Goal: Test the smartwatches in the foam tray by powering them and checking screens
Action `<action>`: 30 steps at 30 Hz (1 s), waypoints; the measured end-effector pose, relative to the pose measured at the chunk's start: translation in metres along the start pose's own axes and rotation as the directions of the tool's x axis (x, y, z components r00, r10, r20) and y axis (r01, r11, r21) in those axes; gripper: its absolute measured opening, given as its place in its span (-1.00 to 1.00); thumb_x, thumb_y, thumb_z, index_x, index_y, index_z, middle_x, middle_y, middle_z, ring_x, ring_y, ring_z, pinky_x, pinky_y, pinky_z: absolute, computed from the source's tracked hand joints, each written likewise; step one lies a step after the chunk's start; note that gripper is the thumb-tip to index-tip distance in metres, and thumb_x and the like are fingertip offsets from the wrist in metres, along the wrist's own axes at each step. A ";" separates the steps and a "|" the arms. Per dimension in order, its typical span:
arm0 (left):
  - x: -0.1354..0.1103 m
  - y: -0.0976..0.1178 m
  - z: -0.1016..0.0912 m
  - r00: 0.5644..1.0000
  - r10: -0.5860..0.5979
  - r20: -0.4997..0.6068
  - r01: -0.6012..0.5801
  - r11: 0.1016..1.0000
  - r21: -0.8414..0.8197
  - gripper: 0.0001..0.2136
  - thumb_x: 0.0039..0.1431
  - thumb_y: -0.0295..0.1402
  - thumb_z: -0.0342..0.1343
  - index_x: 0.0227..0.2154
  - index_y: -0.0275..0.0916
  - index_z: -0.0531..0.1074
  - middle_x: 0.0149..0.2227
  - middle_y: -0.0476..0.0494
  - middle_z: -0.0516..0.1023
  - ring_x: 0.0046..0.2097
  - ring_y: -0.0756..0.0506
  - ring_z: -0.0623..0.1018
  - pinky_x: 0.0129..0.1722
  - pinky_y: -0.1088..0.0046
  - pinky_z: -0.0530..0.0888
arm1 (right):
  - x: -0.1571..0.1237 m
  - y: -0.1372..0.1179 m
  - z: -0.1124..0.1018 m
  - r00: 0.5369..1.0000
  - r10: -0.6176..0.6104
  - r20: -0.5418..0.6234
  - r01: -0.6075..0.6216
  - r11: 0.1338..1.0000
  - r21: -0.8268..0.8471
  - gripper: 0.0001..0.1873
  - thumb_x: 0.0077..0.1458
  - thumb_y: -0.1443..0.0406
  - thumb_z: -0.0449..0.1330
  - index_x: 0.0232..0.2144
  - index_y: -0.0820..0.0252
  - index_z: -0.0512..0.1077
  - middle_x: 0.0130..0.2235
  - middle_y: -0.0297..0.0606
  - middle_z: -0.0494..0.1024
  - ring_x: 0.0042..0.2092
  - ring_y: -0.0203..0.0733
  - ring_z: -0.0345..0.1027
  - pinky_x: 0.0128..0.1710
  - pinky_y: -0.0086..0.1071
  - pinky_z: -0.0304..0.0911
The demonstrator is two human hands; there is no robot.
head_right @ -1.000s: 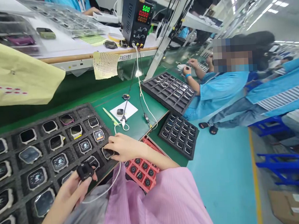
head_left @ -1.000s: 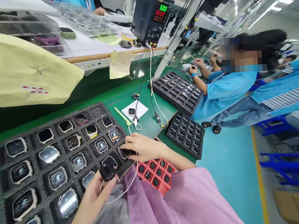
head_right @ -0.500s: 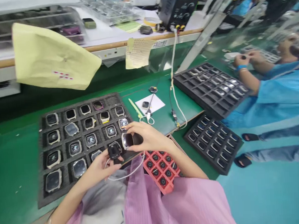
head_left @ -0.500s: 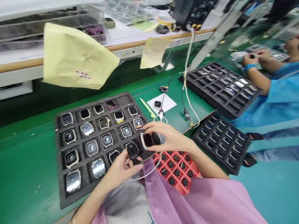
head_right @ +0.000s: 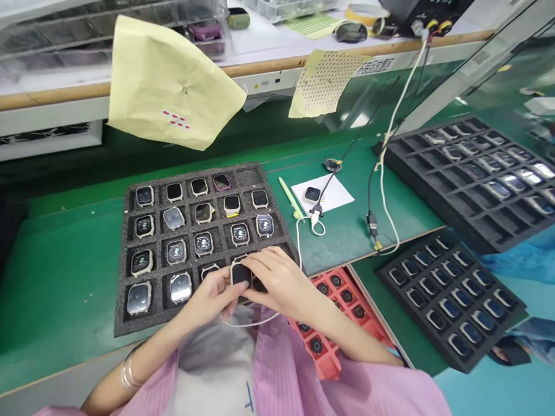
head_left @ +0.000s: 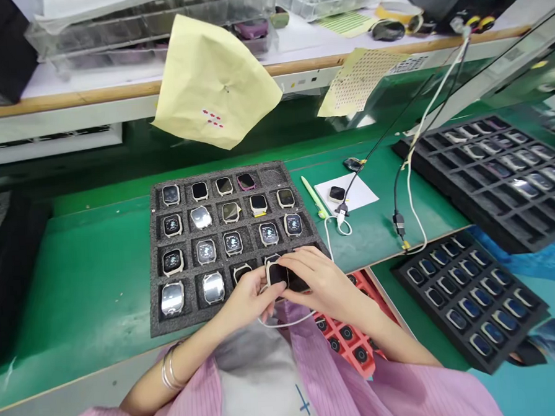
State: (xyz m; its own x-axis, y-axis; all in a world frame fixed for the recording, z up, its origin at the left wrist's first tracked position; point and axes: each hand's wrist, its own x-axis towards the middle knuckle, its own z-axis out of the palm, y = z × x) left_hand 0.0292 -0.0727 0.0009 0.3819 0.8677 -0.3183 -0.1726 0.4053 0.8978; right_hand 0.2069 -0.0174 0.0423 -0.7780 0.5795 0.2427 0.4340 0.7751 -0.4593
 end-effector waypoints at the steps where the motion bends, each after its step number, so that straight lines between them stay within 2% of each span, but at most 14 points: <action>1: -0.001 0.001 0.000 1.000 -0.002 0.004 0.002 1.000 -0.013 -0.68 0.15 -0.09 0.14 -0.33 -0.28 0.29 -0.68 0.14 0.30 -0.72 0.11 0.24 -0.73 0.63 0.18 | 0.000 -0.001 0.001 1.000 -0.002 -0.011 0.002 1.000 0.018 -0.69 0.15 0.30 0.23 -0.06 0.28 0.36 -0.14 -0.06 0.55 -0.11 0.05 0.41 -0.07 -0.01 0.31; 7: -0.005 0.008 -0.003 1.000 0.017 0.021 -0.016 0.996 -0.085 -0.63 0.07 -0.06 0.21 -0.36 -0.31 0.33 -0.68 0.18 0.23 -0.72 0.14 0.15 -0.74 0.61 0.07 | -0.004 0.001 0.010 0.999 0.005 -0.046 0.006 0.972 0.236 -0.59 0.13 0.30 0.27 0.01 0.22 0.32 -0.14 -0.15 0.53 -0.13 -0.06 0.39 -0.11 -0.16 0.34; 11: -0.007 0.012 -0.003 0.998 0.040 0.044 -0.036 0.996 -0.086 -0.67 0.11 -0.13 0.20 -0.32 -0.35 0.40 -0.65 0.18 0.21 -0.68 0.16 0.08 -0.67 0.56 0.05 | -0.009 0.003 0.015 0.997 0.012 -0.074 0.008 0.962 0.273 -0.51 0.10 0.32 0.29 0.07 0.20 0.29 -0.14 -0.17 0.52 -0.13 -0.07 0.37 -0.09 -0.15 0.30; 15: -0.006 0.011 -0.004 0.997 0.034 0.069 -0.027 0.995 -0.093 -0.70 0.14 -0.17 0.19 -0.26 -0.36 0.42 -0.62 0.16 0.20 -0.63 0.13 0.06 -0.60 0.53 0.05 | -0.011 0.001 0.017 0.996 0.051 -0.068 -0.027 0.949 0.315 -0.52 0.06 0.30 0.32 0.03 0.19 0.32 -0.16 -0.19 0.51 -0.14 -0.06 0.36 -0.12 -0.17 0.31; 19: -0.006 0.004 -0.006 0.997 0.040 0.071 -0.033 0.995 -0.095 -0.69 0.13 -0.18 0.20 -0.21 -0.35 0.43 -0.57 0.12 0.22 -0.55 0.09 0.14 -0.52 0.52 0.12 | -0.012 0.002 0.019 0.996 0.077 -0.053 -0.055 0.941 0.335 -0.52 0.06 0.30 0.33 0.02 0.19 0.32 -0.19 -0.20 0.50 -0.18 -0.07 0.35 -0.18 -0.20 0.31; 25: -0.005 -0.002 -0.008 0.995 0.077 0.061 -0.075 0.996 -0.037 -0.65 0.13 -0.13 0.19 -0.20 -0.34 0.45 -0.34 -0.08 0.40 -0.29 -0.05 0.34 -0.29 0.45 0.27 | -0.013 0.002 0.018 0.996 0.060 -0.059 -0.038 0.943 0.330 -0.52 0.06 0.27 0.34 0.01 0.18 0.33 -0.20 -0.20 0.52 -0.21 -0.08 0.36 -0.20 -0.21 0.31; 30: -0.006 -0.001 -0.008 0.996 0.069 0.062 -0.070 0.997 0.012 -0.62 0.12 -0.08 0.18 -0.20 -0.33 0.47 -0.29 -0.12 0.45 -0.24 -0.10 0.39 -0.19 0.38 0.33 | -0.011 0.001 0.015 0.998 0.032 -0.063 -0.010 0.947 0.321 -0.56 0.11 0.22 0.32 0.00 0.21 0.34 -0.21 -0.19 0.54 -0.20 -0.09 0.38 -0.18 -0.22 0.31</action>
State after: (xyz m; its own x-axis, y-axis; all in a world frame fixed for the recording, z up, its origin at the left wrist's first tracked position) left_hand 0.0202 -0.0764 -0.0008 0.4245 0.8741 -0.2361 -0.1882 0.3403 0.9213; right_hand 0.2091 -0.0266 0.0267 -0.7338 0.6186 0.2808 0.2729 0.6469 -0.7120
